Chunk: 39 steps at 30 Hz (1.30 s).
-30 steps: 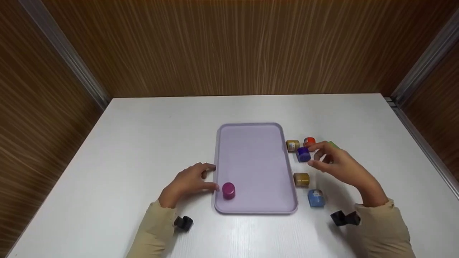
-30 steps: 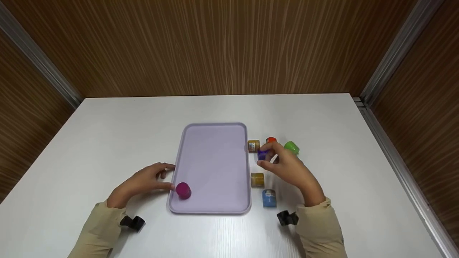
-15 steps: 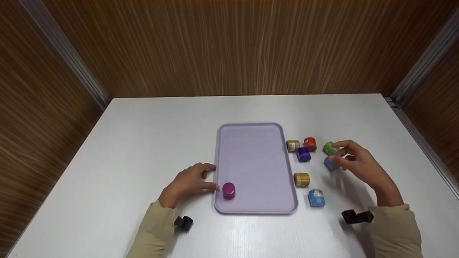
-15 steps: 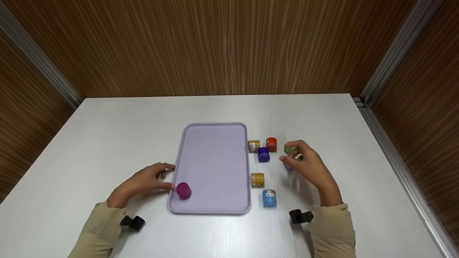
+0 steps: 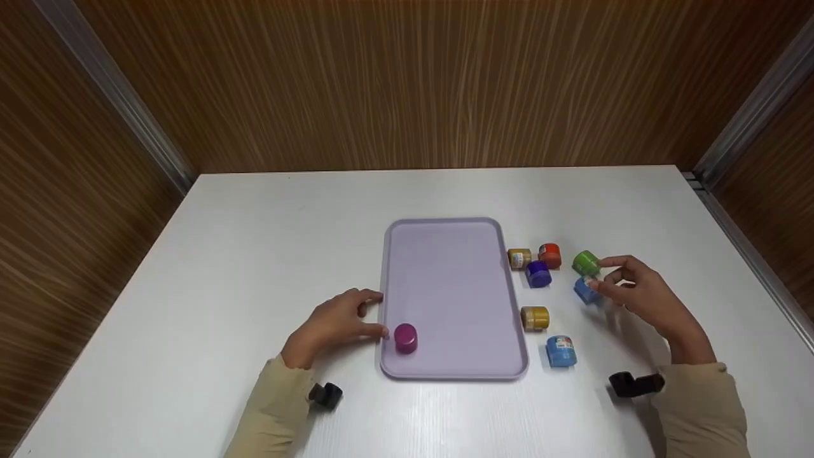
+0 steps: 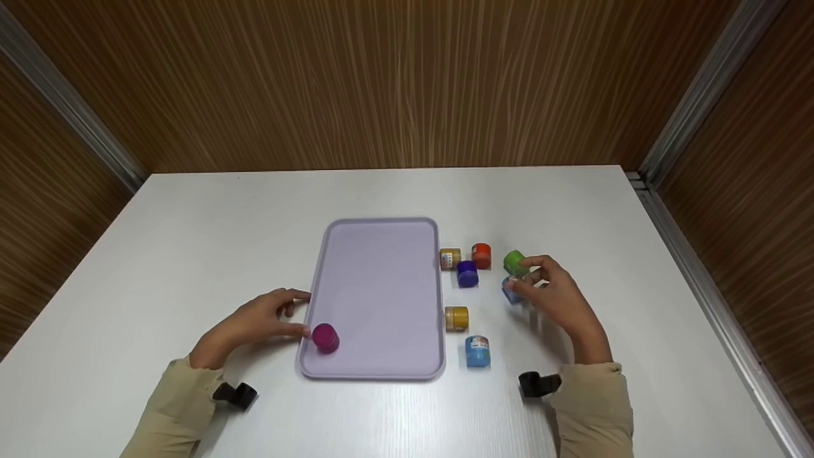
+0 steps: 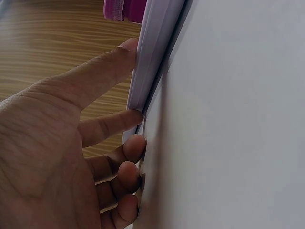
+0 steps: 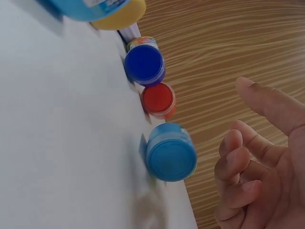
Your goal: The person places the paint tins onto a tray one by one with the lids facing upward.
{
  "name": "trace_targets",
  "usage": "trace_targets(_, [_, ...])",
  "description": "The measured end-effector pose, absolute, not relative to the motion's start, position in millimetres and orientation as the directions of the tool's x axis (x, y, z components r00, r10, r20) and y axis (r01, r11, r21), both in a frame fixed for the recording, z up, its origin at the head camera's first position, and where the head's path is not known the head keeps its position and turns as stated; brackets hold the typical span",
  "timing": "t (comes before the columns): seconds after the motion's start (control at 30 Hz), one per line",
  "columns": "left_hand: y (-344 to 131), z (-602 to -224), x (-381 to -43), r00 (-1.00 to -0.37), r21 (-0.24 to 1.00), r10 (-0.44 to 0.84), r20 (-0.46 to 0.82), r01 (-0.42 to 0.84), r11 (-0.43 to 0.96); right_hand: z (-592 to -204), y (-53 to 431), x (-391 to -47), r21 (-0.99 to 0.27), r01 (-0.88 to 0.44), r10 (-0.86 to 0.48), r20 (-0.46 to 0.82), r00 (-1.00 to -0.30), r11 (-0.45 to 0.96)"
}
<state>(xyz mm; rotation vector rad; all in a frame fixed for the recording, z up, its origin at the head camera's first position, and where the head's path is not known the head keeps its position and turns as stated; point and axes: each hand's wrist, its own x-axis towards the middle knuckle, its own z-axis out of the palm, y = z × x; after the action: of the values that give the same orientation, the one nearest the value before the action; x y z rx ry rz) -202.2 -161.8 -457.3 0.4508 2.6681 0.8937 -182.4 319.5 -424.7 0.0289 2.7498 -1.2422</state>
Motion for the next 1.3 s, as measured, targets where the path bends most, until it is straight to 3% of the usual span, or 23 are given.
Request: trace_targets(1.3, [-160,-455,-203,-0.911,0.611,0.366,-0.193,0.180,0.771,-450,327,-187,-0.714,0.201,-0.031,-0.297,-0.954,0.670])
